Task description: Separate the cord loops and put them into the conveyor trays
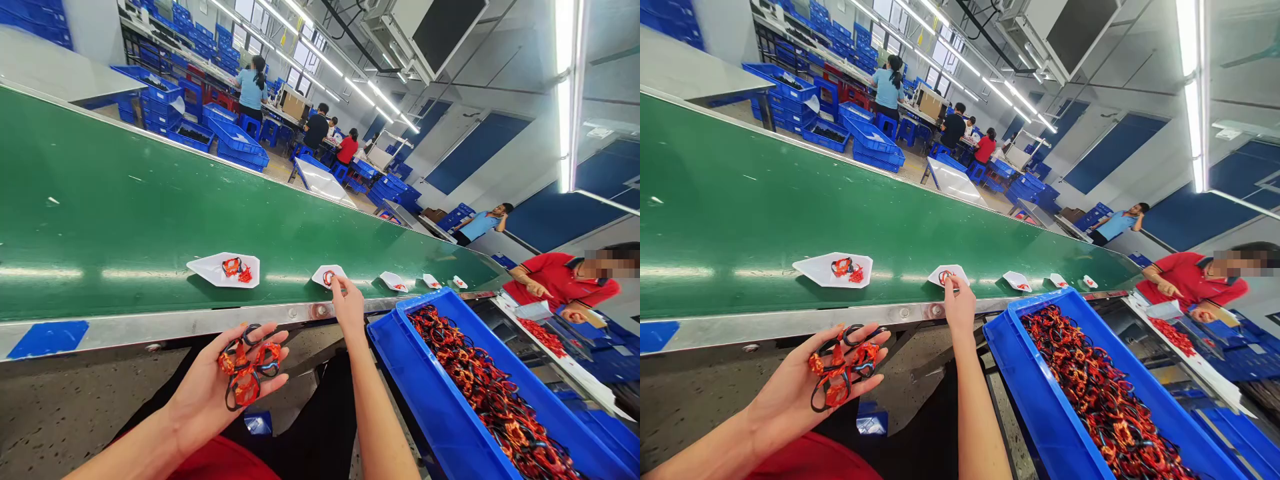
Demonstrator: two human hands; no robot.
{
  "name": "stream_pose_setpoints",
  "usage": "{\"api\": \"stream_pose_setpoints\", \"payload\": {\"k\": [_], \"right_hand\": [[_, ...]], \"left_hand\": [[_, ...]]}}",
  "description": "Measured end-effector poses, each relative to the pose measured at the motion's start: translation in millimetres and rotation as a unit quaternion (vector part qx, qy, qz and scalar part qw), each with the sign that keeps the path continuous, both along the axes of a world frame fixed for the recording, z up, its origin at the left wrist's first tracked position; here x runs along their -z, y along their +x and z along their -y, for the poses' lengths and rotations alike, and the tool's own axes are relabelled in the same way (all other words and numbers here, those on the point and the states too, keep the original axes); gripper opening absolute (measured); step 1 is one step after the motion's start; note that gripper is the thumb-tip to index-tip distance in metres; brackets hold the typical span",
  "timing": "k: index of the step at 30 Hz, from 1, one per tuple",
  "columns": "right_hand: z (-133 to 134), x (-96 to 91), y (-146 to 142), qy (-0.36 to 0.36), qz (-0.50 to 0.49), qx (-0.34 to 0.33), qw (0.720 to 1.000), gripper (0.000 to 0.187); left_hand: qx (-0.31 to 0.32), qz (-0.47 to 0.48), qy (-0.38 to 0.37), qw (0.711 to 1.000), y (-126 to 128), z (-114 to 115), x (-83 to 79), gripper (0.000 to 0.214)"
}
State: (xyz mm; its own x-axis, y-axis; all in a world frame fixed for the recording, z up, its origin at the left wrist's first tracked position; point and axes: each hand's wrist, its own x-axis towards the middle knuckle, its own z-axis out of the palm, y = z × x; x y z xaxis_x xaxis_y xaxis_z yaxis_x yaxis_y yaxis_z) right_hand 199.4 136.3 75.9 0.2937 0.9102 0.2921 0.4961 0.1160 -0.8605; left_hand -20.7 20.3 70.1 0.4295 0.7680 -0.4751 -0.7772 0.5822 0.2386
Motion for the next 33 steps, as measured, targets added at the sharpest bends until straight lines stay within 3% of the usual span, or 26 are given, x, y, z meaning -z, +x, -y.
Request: {"api": "stream_pose_setpoints", "payload": {"k": [2,4,7,9,12,15,17,20,22,24,27,33], "right_hand": [[12,-9.0,-3,-0.008,0.022,-0.010,1.000,0.032],[42,-15.2,-15,-0.040,0.027,-0.057,0.997,0.033],[96,-18.0,-40,-0.110,0.033,-0.208,0.971,0.036],[120,-15.2,-52,-0.119,0.056,-0.262,0.956,0.043],[132,-6.9,-57,-0.111,0.041,-0.243,0.963,0.032],[128,2.2,-50,-0.168,-0.128,-0.221,0.952,0.022],[126,8.1,-43,-0.214,-0.310,-0.216,0.901,0.024],[127,17.4,-35,-0.244,-0.565,-0.219,0.757,0.028],[128,23.7,-33,-0.243,-0.673,-0.231,0.660,0.027],[129,29.6,-32,-0.231,-0.734,-0.242,0.591,0.023],[128,36.0,-34,-0.204,-0.775,-0.243,0.547,0.021],[128,40.9,-38,-0.194,-0.800,-0.213,0.526,0.021]], "left_hand": [[0.003,-0.001,-0.002,1.000,0,-1,1.0,0.036],[0.009,-0.002,-0.003,1.000,1,-2,2.7,0.038],[0.022,-0.005,0.003,1.000,4,-3,5.4,0.040],[0.034,-0.018,0.003,0.999,6,-3,6.7,0.041],[0.041,-0.038,-0.003,0.998,8,-2,8.0,0.042],[0.037,-0.027,0.001,0.999,10,1,9.2,0.045],[0.038,-0.017,0.000,0.999,10,2,9.6,0.046],[0.041,-0.008,-0.010,0.999,11,2,9.2,0.047],[0.042,-0.004,-0.018,0.999,12,1,9.1,0.048],[0.043,-0.004,-0.025,0.999,13,0,9.3,0.048],[0.045,-0.005,-0.031,0.999,14,-2,9.9,0.048],[0.044,0.001,-0.032,0.998,14,-1,12.1,0.049]]}}
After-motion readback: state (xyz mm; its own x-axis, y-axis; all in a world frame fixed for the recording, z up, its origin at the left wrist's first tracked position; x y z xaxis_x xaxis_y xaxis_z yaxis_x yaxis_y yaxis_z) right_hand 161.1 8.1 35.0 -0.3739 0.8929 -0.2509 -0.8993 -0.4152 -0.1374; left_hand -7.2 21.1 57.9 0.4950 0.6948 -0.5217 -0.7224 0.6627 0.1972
